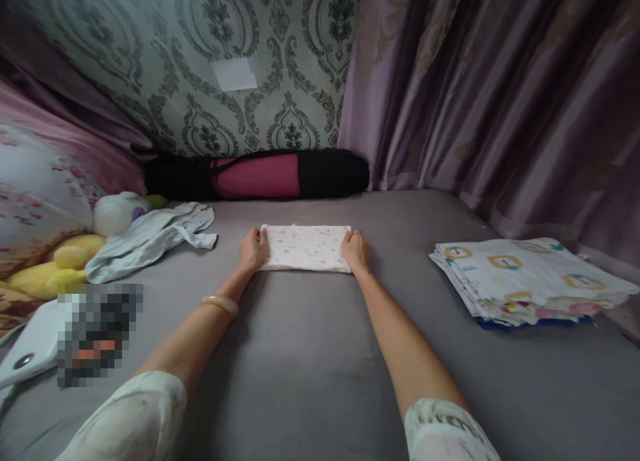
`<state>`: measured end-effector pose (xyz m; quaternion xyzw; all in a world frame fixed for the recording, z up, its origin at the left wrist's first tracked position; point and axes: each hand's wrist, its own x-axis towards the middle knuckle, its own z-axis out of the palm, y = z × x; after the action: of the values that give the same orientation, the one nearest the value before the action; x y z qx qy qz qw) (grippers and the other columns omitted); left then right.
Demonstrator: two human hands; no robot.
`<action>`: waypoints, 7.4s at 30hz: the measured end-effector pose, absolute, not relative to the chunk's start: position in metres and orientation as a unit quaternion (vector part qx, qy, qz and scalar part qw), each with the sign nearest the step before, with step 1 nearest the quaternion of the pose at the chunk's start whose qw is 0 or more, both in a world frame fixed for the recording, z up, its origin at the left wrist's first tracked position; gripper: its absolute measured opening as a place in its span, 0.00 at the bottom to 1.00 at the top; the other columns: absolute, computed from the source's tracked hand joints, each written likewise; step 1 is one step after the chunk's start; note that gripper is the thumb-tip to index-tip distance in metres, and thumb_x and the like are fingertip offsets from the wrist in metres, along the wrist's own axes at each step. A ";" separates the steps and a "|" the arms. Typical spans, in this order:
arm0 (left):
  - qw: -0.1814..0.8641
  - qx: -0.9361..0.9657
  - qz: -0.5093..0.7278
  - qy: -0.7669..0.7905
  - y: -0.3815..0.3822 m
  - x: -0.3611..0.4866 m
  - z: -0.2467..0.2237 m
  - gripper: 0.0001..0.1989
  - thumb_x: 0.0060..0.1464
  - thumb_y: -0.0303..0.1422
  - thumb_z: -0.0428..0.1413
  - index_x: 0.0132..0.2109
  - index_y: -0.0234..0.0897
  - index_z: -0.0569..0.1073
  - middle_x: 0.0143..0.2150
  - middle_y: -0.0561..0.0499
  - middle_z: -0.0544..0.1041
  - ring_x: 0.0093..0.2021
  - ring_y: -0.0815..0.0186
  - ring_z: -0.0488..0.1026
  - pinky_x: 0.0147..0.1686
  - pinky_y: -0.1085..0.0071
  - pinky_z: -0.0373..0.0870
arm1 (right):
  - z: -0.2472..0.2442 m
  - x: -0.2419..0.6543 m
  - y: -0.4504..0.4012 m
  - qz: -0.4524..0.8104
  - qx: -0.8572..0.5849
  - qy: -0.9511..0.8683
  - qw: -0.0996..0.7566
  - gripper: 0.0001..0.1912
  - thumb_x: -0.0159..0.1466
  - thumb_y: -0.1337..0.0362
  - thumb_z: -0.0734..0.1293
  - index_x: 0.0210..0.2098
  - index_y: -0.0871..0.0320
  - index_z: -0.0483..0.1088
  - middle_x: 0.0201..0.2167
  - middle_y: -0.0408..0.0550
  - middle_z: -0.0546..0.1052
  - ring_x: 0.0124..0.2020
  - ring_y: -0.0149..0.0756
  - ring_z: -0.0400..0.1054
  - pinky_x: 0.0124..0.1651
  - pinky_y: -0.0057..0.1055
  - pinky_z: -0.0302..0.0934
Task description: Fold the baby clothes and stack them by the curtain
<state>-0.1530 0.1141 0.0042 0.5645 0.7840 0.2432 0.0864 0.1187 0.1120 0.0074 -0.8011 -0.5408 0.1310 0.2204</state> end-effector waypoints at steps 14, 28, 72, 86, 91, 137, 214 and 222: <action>0.125 0.563 0.188 0.795 0.116 -0.157 0.011 0.23 0.64 0.45 0.41 0.42 0.33 0.73 0.43 0.36 0.78 0.47 0.52 0.75 0.42 0.64 0.68 | 0.023 0.126 0.112 0.179 -0.789 -0.568 0.154 0.23 0.69 0.54 0.56 0.41 0.63 0.77 0.41 0.63 0.79 0.45 0.46 0.74 0.43 0.32 0.63; 0.005 0.773 0.118 0.623 0.084 -0.092 0.006 0.24 0.64 0.35 0.41 0.63 0.30 0.62 0.66 0.39 0.61 0.69 0.52 0.49 0.66 0.54 0.45 | 0.017 0.036 0.079 0.033 -0.582 -0.805 0.108 0.28 0.70 0.60 0.49 0.67 0.59 0.54 0.69 0.50 0.52 0.70 0.46 0.39 0.68 0.51 0.32; 0.007 0.782 0.095 0.616 0.095 -0.083 -0.008 0.27 0.66 0.40 0.36 0.68 0.39 0.57 0.69 0.43 0.56 0.69 0.53 0.51 0.65 0.46 0.44 | 0.000 0.047 0.092 0.022 -0.606 -0.789 0.092 0.28 0.70 0.60 0.48 0.68 0.55 0.53 0.69 0.48 0.52 0.69 0.46 0.41 0.66 0.56 0.35; -0.003 0.756 0.111 0.645 0.098 -0.094 -0.014 0.29 0.65 0.46 0.36 0.67 0.38 0.57 0.69 0.41 0.56 0.69 0.49 0.50 0.64 0.44 0.44 | -0.003 0.050 0.091 0.010 -0.642 -0.761 0.099 0.27 0.71 0.57 0.48 0.67 0.55 0.54 0.69 0.50 0.52 0.69 0.50 0.41 0.65 0.56 0.37; -0.019 0.749 0.123 0.650 0.097 -0.097 -0.007 0.31 0.65 0.47 0.37 0.67 0.35 0.58 0.68 0.38 0.58 0.69 0.50 0.51 0.65 0.47 0.45 | 0.002 0.055 0.092 0.012 -0.643 -0.759 0.100 0.28 0.71 0.57 0.48 0.68 0.55 0.53 0.70 0.51 0.51 0.69 0.49 0.41 0.66 0.56 0.36; 0.126 0.675 0.142 0.713 0.107 -0.151 0.004 0.31 0.65 0.44 0.34 0.69 0.32 0.53 0.71 0.42 0.50 0.72 0.53 0.39 0.66 0.47 0.39 | -0.001 0.091 0.098 -0.002 -0.715 -0.689 0.117 0.34 0.70 0.55 0.45 0.67 0.74 0.50 0.68 0.63 0.51 0.69 0.50 0.42 0.67 0.50 0.35; 0.180 0.509 0.401 0.740 0.118 -0.174 0.001 0.21 0.59 0.28 0.44 0.56 0.31 0.71 0.55 0.39 0.75 0.56 0.59 0.71 0.57 0.64 0.64 | 0.007 -0.071 0.100 0.075 -0.567 -0.814 0.098 0.30 0.71 0.58 0.47 0.67 0.66 0.52 0.69 0.57 0.52 0.69 0.48 0.40 0.67 0.51 0.34; 0.152 0.500 0.441 0.729 0.119 -0.177 0.001 0.19 0.59 0.27 0.45 0.53 0.31 0.73 0.53 0.40 0.76 0.55 0.59 0.72 0.55 0.65 0.66 | 0.009 -0.086 0.098 0.061 -0.525 -0.845 0.078 0.31 0.67 0.62 0.54 0.67 0.67 0.52 0.70 0.58 0.50 0.70 0.46 0.40 0.68 0.49 0.32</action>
<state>-0.1766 0.1187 0.0011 0.5000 0.7295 0.4412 0.1523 -0.0863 0.0979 0.0089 -0.5254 -0.8450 0.0612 0.0783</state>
